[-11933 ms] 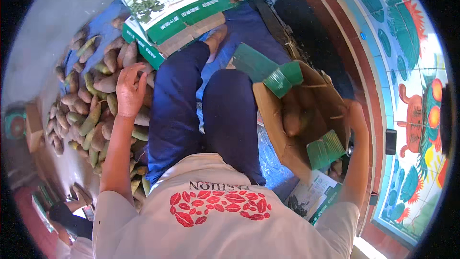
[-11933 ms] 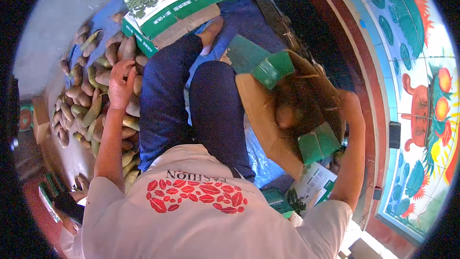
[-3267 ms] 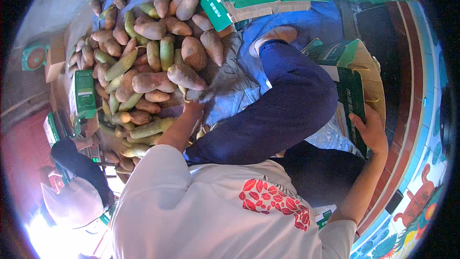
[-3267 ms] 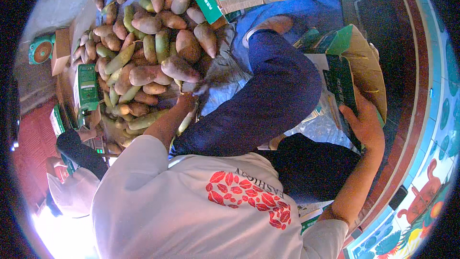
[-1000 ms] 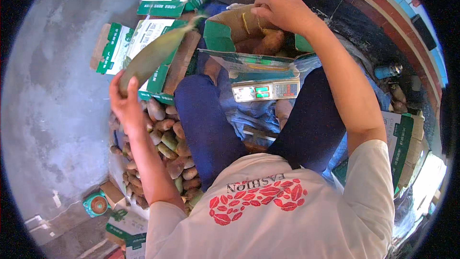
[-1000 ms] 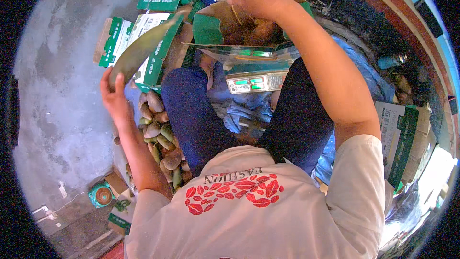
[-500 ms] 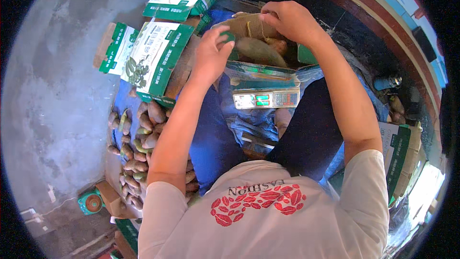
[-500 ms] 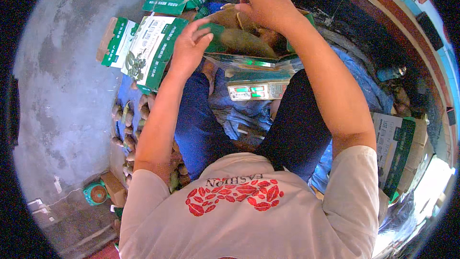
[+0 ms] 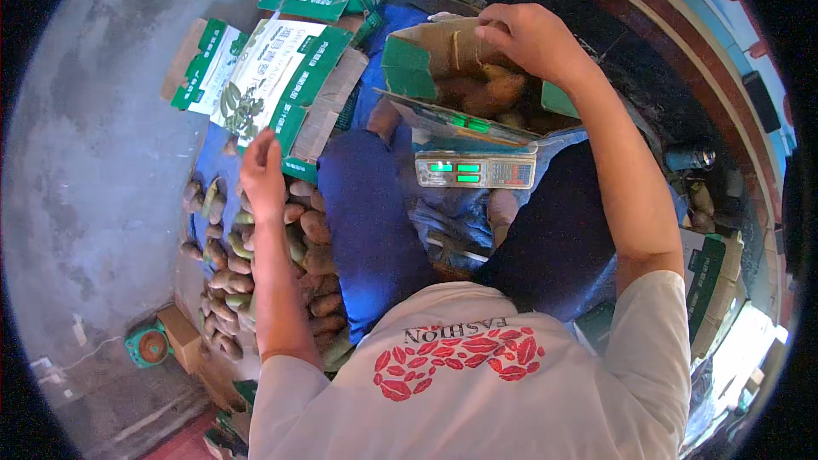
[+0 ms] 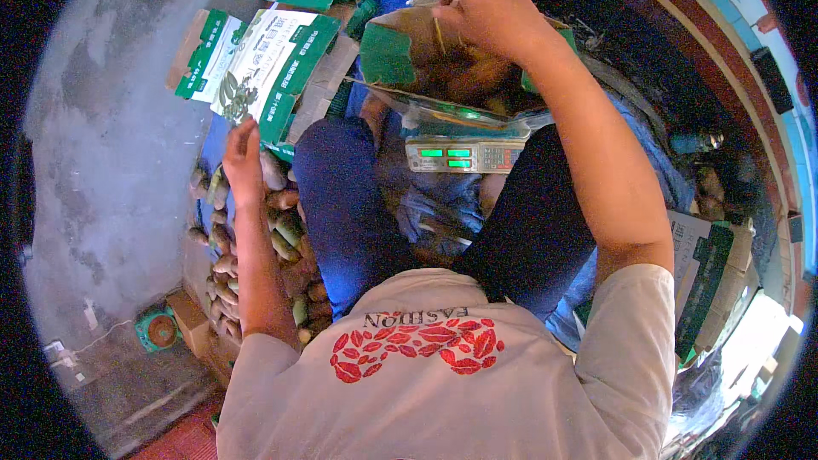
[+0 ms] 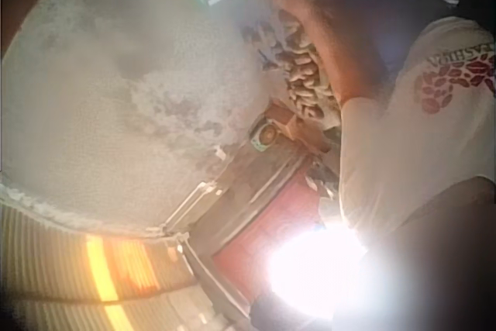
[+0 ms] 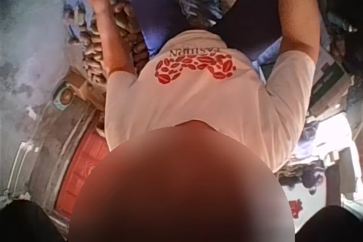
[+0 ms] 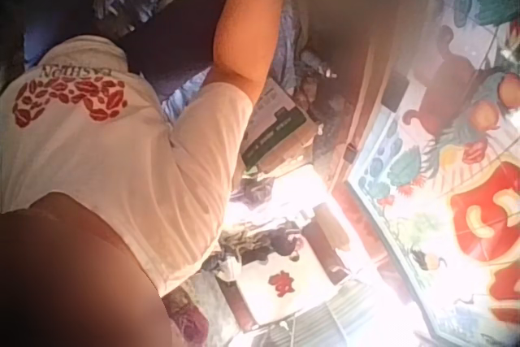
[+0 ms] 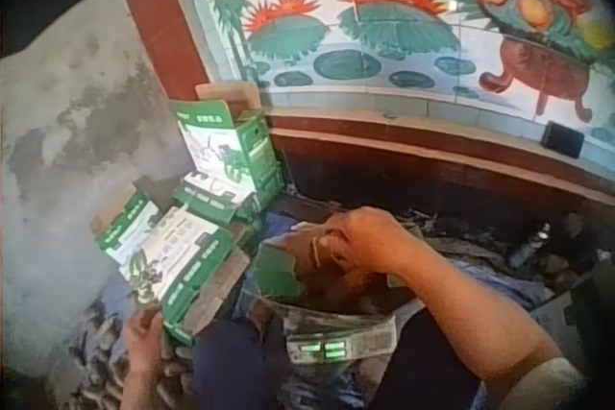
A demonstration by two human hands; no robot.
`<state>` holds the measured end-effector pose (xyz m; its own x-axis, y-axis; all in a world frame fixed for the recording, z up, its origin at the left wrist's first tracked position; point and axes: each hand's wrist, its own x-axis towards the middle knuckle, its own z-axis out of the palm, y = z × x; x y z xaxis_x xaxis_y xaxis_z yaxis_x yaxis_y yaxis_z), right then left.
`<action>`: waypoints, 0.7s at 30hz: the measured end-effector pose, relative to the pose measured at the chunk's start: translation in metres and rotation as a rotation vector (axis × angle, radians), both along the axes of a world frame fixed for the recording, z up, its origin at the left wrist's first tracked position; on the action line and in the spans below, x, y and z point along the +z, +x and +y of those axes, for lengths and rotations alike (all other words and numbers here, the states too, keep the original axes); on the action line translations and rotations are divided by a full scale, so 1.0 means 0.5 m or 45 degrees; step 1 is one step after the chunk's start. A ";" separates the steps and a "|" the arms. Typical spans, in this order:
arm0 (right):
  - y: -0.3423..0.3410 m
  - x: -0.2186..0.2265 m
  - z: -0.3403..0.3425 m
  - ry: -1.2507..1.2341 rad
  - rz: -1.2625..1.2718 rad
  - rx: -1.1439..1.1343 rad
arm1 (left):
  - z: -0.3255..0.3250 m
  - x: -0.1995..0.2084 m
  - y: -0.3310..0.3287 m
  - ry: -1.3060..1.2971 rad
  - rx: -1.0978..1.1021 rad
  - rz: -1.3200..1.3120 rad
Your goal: Sorting tubers from a pile and packing them into cardboard boxes while using a scale to weigh them.
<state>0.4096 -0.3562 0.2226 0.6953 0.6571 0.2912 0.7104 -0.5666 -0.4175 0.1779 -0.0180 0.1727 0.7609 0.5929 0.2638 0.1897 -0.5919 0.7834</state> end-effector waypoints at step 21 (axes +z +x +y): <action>-0.050 -0.017 0.065 -0.232 0.137 0.429 | 0.050 -0.475 -0.489 0.038 0.213 1.266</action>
